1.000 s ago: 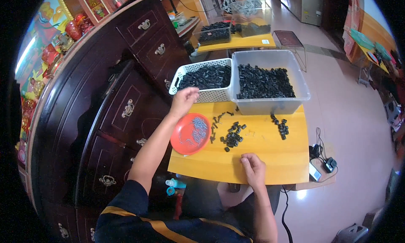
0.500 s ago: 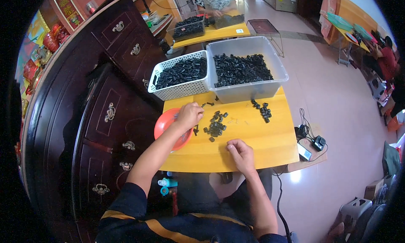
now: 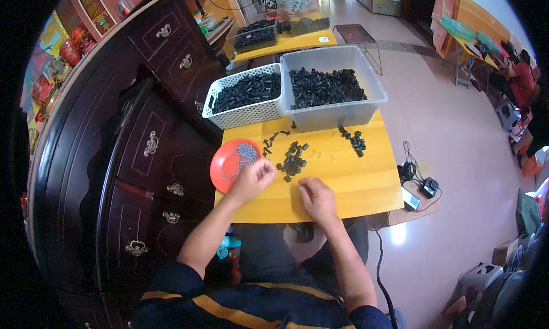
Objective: The person assembles small black plastic parts by hand on a workbench.
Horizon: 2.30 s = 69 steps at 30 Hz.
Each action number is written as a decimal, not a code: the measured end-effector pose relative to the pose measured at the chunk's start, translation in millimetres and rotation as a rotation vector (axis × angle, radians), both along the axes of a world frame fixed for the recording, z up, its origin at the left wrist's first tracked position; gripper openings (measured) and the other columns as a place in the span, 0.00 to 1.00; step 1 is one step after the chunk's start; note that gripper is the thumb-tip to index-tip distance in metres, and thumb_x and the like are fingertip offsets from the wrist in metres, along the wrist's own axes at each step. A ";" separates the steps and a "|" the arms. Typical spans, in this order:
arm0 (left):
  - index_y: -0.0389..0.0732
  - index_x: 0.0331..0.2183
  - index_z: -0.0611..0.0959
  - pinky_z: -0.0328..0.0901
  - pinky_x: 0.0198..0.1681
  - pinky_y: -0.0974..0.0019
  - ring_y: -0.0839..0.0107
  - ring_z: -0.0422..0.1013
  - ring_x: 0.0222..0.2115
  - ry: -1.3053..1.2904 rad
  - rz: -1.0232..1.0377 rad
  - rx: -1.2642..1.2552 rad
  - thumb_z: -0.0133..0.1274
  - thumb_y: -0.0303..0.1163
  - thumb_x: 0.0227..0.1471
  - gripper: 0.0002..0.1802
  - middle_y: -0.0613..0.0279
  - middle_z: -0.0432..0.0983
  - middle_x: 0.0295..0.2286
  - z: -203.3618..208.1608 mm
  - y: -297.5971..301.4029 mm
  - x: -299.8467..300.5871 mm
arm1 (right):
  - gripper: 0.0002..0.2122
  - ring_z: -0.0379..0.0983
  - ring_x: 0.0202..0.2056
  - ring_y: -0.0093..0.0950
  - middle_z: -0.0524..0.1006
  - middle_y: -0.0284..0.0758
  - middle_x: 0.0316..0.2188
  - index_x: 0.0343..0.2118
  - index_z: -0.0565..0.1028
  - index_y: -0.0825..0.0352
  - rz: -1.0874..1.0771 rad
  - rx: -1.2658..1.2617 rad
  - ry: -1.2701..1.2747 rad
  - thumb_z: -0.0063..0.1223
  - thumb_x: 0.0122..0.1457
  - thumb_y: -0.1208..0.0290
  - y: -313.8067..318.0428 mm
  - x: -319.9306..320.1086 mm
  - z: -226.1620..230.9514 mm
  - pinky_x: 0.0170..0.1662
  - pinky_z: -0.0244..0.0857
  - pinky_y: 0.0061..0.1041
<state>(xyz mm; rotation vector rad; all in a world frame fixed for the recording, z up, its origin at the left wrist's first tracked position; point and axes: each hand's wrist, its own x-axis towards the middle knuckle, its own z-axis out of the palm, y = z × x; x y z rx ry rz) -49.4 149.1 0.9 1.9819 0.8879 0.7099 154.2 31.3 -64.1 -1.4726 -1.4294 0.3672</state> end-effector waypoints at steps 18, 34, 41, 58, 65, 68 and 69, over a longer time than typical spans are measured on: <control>0.34 0.41 0.83 0.70 0.32 0.75 0.81 0.73 0.27 -0.318 0.165 -0.489 0.55 0.25 0.61 0.07 0.68 0.78 0.29 -51.9 -119.9 -101.5 | 0.05 0.80 0.35 0.34 0.82 0.34 0.33 0.38 0.81 0.62 0.074 -0.131 0.027 0.61 0.61 0.69 13.1 -37.1 -3.1 0.39 0.73 0.29; 0.35 0.38 0.85 0.70 0.31 0.75 0.83 0.73 0.26 -0.398 0.156 -0.218 0.59 0.24 0.59 0.05 0.70 0.80 0.26 -42.8 -78.4 2.7 | 0.06 0.74 0.36 0.16 0.81 0.26 0.34 0.41 0.81 0.67 0.347 -0.208 0.886 0.64 0.63 0.73 -11.0 -17.9 -22.1 0.42 0.69 0.18; 0.35 0.36 0.84 0.70 0.30 0.74 0.83 0.73 0.25 -0.341 0.141 -0.203 0.56 0.23 0.59 0.03 0.69 0.80 0.26 -52.3 -78.7 6.1 | 0.07 0.73 0.37 0.16 0.78 0.26 0.35 0.42 0.77 0.67 0.359 -0.096 0.742 0.61 0.64 0.75 -7.5 -30.1 -28.4 0.43 0.69 0.19; 0.34 0.37 0.85 0.71 0.34 0.71 0.78 0.75 0.29 -0.269 0.176 -0.072 0.58 0.20 0.56 0.05 0.62 0.80 0.31 -45.5 -73.2 1.9 | 0.09 0.79 0.39 0.33 0.81 0.39 0.35 0.42 0.82 0.68 0.256 -0.062 0.330 0.62 0.60 0.73 -13.2 -28.9 -9.5 0.44 0.71 0.28; 0.34 0.36 0.85 0.70 0.34 0.72 0.77 0.76 0.29 -0.199 0.142 0.050 0.57 0.20 0.57 0.04 0.61 0.80 0.31 -32.6 -77.3 1.4 | 0.09 0.79 0.37 0.36 0.80 0.41 0.34 0.41 0.82 0.68 0.280 -0.069 0.286 0.62 0.58 0.74 -13.1 -28.6 -9.1 0.42 0.71 0.30; 0.34 0.35 0.85 0.71 0.35 0.69 0.71 0.77 0.30 -0.165 0.122 0.104 0.58 0.20 0.56 0.05 0.59 0.80 0.31 -30.5 -76.3 -0.5 | 0.09 0.79 0.36 0.36 0.80 0.40 0.33 0.41 0.83 0.68 0.286 -0.073 0.256 0.63 0.58 0.73 -12.3 -28.9 -10.1 0.42 0.72 0.30; 0.35 0.35 0.85 0.72 0.34 0.65 0.64 0.79 0.31 -0.139 0.107 0.132 0.58 0.20 0.54 0.05 0.55 0.81 0.31 -28.2 -75.8 -0.2 | 0.09 0.79 0.35 0.36 0.80 0.40 0.32 0.40 0.83 0.68 0.285 -0.070 0.239 0.63 0.58 0.73 -12.1 -28.4 -10.4 0.41 0.72 0.31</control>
